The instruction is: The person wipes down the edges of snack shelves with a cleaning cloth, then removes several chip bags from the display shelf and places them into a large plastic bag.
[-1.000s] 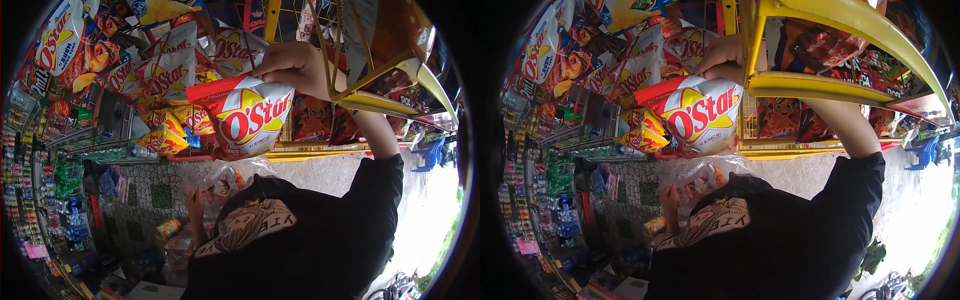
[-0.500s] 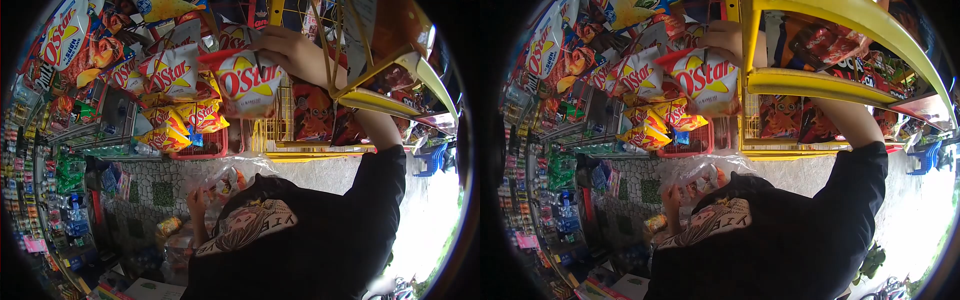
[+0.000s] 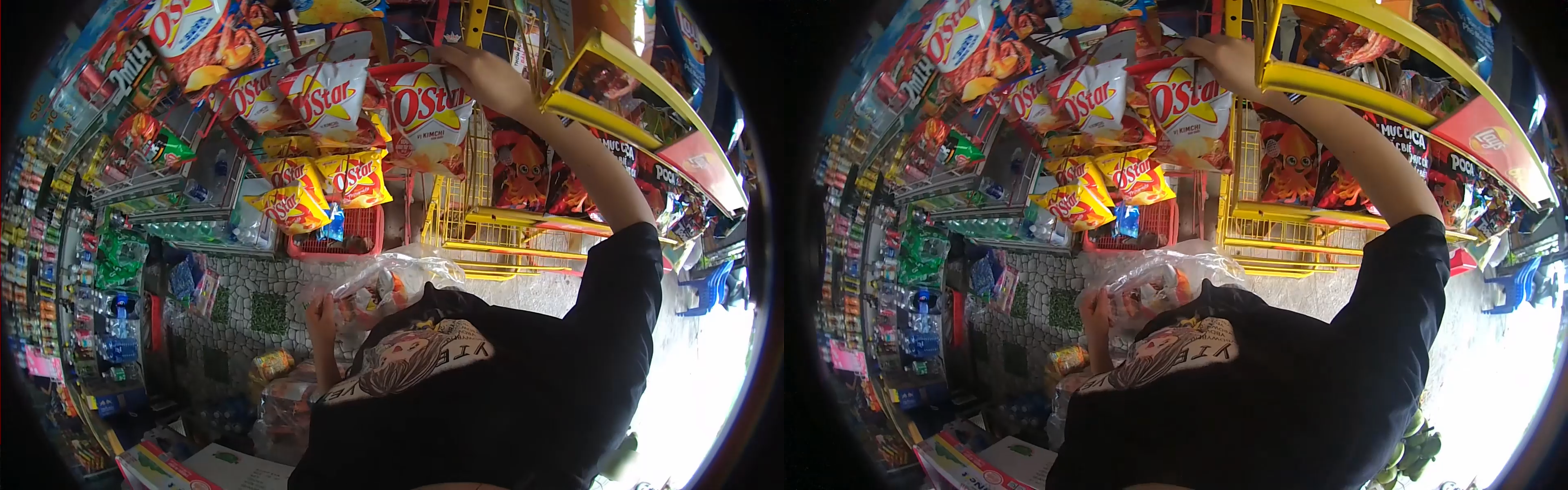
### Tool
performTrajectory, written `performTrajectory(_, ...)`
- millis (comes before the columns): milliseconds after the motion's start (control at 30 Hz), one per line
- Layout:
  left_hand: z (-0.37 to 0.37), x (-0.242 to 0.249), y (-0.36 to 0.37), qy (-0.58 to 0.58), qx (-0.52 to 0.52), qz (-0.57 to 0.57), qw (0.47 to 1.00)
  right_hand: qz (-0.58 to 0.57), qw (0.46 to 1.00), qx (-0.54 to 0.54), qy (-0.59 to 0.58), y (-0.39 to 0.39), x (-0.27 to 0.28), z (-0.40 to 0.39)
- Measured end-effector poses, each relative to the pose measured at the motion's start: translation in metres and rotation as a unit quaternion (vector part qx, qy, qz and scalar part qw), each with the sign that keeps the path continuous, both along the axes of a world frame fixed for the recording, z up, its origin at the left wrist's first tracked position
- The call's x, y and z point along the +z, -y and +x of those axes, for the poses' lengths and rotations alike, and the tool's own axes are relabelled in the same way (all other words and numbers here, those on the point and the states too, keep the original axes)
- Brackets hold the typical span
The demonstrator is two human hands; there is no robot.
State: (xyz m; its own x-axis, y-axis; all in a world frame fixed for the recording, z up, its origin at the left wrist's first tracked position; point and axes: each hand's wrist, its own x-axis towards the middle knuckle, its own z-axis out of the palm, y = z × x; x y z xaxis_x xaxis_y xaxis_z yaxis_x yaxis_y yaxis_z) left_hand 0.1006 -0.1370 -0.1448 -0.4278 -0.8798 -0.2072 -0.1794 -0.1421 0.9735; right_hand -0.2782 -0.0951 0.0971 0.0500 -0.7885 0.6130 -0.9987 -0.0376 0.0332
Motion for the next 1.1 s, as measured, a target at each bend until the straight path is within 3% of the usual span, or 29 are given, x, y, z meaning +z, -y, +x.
performTrajectory(67,0.005,0.014,-0.005,0.015,0.000,-0.020,1.000,0.046,0.998,-0.021,0.035,0.002,-0.003,0.004)
performTrajectory(133,0.016,0.008,-0.008,0.010,0.006,-0.019,1.000,0.146,0.977,-0.128,0.091,0.001,0.002,0.019)
performTrajectory(200,0.030,0.002,-0.008,0.009,0.010,-0.024,1.000,0.163,0.972,-0.138,0.096,0.004,-0.002,0.020)
performTrajectory(267,0.044,-0.005,-0.013,-0.023,0.030,-0.028,0.999,0.109,0.980,-0.077,0.147,0.004,-0.002,0.000)
performTrajectory(400,0.076,-0.013,-0.022,-0.027,0.068,0.017,0.997,0.138,0.935,0.068,0.320,-0.009,0.007,-0.018)
performTrajectory(467,0.087,-0.011,-0.024,0.002,0.062,0.037,0.997,0.125,0.942,0.042,0.309,0.000,0.011,-0.031)
performTrajectory(533,0.091,-0.003,-0.026,0.021,0.063,0.037,0.997,0.055,0.962,-0.120,0.240,0.007,0.012,-0.026)
performTrajectory(567,0.092,0.002,-0.029,0.041,0.067,0.037,0.996,-0.012,0.992,-0.113,0.050,0.021,-0.008,-0.042)
performTrajectory(600,0.093,0.010,-0.030,0.044,0.061,0.037,0.996,-0.012,0.992,-0.118,0.052,0.027,-0.010,-0.047)
performTrajectory(667,0.090,0.021,-0.031,0.052,0.051,0.027,0.997,0.110,0.973,-0.194,0.065,0.042,-0.007,-0.047)
performTrajectory(700,0.092,0.020,-0.031,0.052,0.049,0.025,0.997,0.108,0.973,-0.195,0.065,0.045,0.004,-0.040)
performTrajectory(767,0.097,0.014,-0.032,-0.003,0.061,0.071,0.996,0.276,0.926,-0.236,0.106,0.050,0.030,-0.030)
performTrajectory(800,0.102,0.010,-0.032,-0.004,0.061,0.070,0.996,0.276,0.926,-0.236,0.106,0.056,0.029,-0.030)
performTrajectory(867,0.105,0.006,-0.031,0.007,0.060,0.068,0.996,0.193,0.915,-0.294,0.198,0.068,0.021,-0.033)
performTrajectory(900,0.104,0.008,-0.033,0.004,0.060,0.066,0.996,0.190,0.916,-0.294,0.196,0.070,0.018,-0.034)
performTrajectory(967,0.104,0.018,-0.038,0.040,0.077,0.095,0.992,0.039,0.966,-0.242,0.079,0.067,0.005,-0.036)
performTrajectory(1100,0.108,-0.016,-0.031,0.080,0.051,0.047,0.994,0.007,0.962,-0.257,0.091,0.087,-0.012,-0.061)
